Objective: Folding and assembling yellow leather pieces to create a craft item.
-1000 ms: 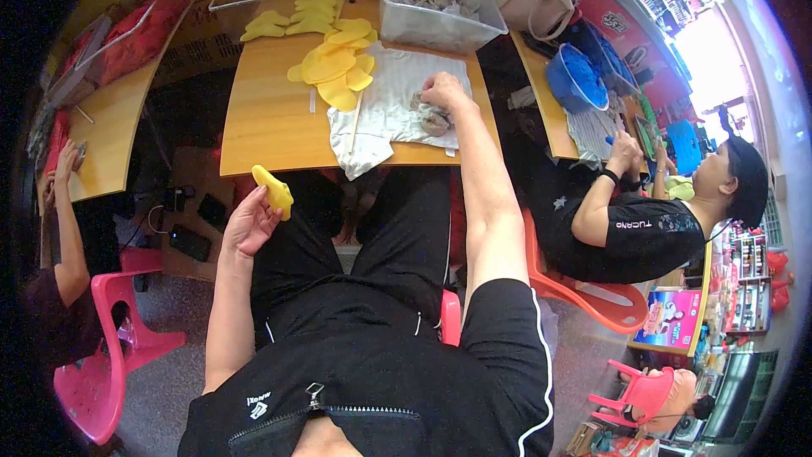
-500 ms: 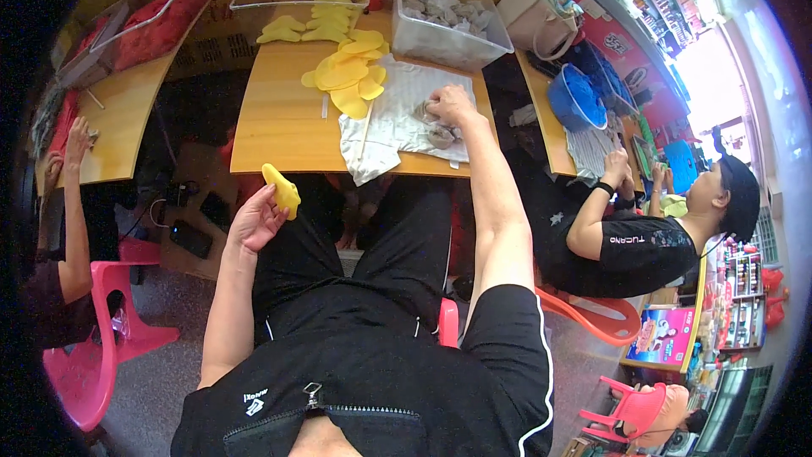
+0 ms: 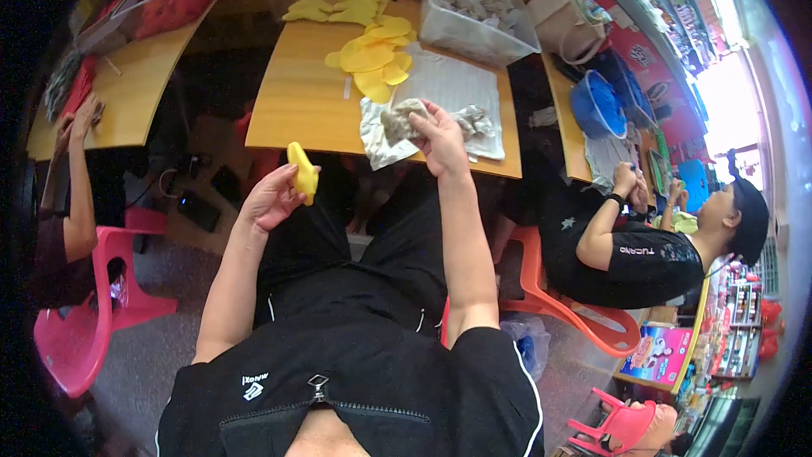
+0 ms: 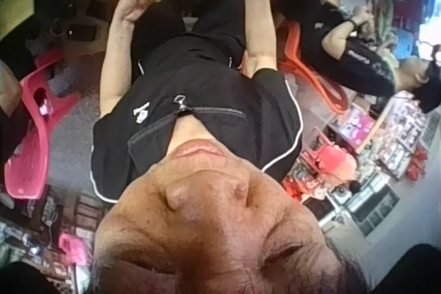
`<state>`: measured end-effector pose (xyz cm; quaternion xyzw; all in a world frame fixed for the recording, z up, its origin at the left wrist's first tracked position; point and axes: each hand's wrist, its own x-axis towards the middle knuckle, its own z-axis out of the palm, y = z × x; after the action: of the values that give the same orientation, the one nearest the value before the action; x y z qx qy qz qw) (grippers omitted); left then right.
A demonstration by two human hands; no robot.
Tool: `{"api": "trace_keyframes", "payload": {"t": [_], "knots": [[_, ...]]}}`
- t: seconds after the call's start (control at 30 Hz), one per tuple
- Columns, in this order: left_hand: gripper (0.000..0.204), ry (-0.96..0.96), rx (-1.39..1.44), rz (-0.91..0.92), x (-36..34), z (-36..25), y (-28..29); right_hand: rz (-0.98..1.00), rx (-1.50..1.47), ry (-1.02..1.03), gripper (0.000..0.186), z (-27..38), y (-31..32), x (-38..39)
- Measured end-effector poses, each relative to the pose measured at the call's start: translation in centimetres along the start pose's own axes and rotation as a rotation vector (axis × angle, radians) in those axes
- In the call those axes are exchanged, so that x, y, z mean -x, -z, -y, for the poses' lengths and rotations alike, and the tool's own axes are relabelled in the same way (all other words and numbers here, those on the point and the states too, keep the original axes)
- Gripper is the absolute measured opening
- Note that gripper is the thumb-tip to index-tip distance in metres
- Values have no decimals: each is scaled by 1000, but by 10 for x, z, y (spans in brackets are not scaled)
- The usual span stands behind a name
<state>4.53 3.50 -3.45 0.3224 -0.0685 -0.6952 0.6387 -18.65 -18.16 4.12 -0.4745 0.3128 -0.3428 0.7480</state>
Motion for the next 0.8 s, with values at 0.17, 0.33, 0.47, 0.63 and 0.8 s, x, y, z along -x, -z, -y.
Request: {"api": "trace_keyframes", "payload": {"t": [0.17,0.33,0.47,0.63,0.8], "knots": [[31,19,-348,79,7,17,-27,74,7,-102,32,-45,-41,42],[29,-12,-510,191,10,29,-41,122,143,-76,32,-59,-61,67],[27,17,-541,127,14,24,-46,116,-82,-142,30,-65,-53,73],[29,93,-586,198,11,30,-41,55,358,72,33,-55,-68,85],[28,40,-595,210,10,32,-44,88,343,55,38,-55,-66,80]]}}
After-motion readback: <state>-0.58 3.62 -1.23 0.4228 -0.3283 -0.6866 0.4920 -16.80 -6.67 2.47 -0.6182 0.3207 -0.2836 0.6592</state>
